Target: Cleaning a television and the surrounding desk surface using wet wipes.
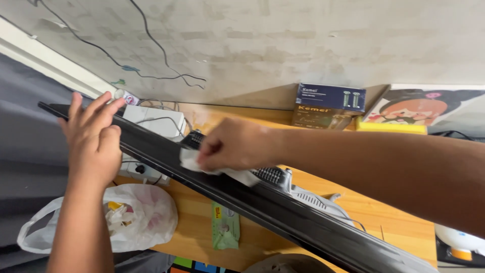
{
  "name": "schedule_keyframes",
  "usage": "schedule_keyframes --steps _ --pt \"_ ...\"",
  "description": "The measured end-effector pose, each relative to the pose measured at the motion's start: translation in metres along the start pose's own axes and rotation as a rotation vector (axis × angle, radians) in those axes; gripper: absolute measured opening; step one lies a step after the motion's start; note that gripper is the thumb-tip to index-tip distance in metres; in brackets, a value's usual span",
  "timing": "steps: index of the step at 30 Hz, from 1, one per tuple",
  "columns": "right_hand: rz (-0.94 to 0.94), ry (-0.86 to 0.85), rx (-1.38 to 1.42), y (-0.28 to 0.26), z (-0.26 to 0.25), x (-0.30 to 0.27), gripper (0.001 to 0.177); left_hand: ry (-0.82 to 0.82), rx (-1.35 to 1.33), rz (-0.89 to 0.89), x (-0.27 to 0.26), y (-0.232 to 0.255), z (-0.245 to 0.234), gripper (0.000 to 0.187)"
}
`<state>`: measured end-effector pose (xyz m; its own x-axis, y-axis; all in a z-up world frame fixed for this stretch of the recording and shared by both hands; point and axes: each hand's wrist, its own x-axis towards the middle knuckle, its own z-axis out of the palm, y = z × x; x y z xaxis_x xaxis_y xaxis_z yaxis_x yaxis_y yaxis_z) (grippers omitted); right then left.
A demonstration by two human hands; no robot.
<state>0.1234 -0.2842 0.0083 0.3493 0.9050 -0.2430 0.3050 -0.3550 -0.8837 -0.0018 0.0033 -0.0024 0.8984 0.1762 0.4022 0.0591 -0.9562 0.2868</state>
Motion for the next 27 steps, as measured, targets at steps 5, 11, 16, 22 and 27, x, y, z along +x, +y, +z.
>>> schedule_keyframes --steps 5,11,16,22,27 --pt "0.140 -0.063 0.100 0.028 -0.008 -0.092 0.023 -0.018 0.023 0.007 -0.001 -0.002 -0.001 0.044" --pt "0.368 -0.124 0.190 0.059 -0.018 -0.188 0.021 -0.026 0.054 0.027 -0.002 -0.010 0.000 0.044" --pt "0.546 -0.150 0.279 0.090 -0.018 -0.242 0.019 -0.028 0.088 0.049 -0.004 -0.015 0.002 0.043" --pt "0.296 -0.220 0.475 0.126 -0.016 -0.273 0.015 -0.018 0.103 0.051 -0.004 -0.021 0.003 0.039" --pt "0.147 -0.224 0.290 0.084 -0.022 -0.236 0.017 -0.021 0.093 0.077 -0.005 -0.018 0.003 0.039"
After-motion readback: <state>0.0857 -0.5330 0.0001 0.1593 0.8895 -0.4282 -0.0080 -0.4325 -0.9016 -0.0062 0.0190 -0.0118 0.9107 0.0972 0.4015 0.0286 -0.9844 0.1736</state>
